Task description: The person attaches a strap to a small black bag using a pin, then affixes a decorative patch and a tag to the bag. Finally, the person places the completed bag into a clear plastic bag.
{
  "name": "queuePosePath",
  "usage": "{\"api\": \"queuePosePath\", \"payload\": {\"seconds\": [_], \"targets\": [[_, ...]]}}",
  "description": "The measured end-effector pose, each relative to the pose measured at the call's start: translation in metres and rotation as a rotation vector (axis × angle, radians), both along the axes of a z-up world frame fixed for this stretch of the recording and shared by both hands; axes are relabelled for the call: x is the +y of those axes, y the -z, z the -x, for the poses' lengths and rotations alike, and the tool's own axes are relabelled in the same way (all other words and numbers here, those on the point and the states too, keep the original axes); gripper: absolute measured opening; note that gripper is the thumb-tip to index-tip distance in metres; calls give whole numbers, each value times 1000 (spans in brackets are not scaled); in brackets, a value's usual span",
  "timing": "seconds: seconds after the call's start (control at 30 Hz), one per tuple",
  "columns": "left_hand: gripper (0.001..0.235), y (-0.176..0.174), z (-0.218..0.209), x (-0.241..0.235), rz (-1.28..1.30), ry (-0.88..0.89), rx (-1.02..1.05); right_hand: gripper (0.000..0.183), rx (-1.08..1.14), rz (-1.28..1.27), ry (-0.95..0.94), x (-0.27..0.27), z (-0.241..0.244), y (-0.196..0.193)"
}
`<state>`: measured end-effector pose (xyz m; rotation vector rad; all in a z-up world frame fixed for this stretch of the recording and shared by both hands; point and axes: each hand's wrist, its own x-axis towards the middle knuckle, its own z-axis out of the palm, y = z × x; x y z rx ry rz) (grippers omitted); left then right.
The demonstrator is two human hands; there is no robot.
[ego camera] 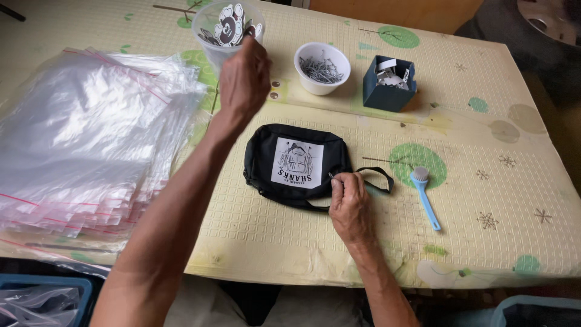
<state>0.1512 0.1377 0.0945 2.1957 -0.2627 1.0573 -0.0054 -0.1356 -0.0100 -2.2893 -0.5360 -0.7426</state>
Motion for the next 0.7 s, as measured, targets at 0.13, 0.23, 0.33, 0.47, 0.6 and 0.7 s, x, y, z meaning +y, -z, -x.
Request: {"api": "queuePosePath", "payload": {"seconds": [0.13,0.23,0.33,0.47,0.6,0.7], "targets": [[22,-16,-60,52,20,-241,62,14,8,-12,-3,1,-3,0],[33,-19,-69,70,-233,-280,136,15,-20,-23,-3,0,-5,4],[46,-14,-65,67,-184,-124,469,12,-15,-38,-10,0,-6,2],[8,22,-83,70,-157,-81,304,11,7,-12,10,1,-6,1],[7,11,-74,51,-82,-26,277,11,3,-14,5,1,-7,-2],[9,23,-86,40,-142,-39,237,11,0,-20,0,1,-7,1]]}}
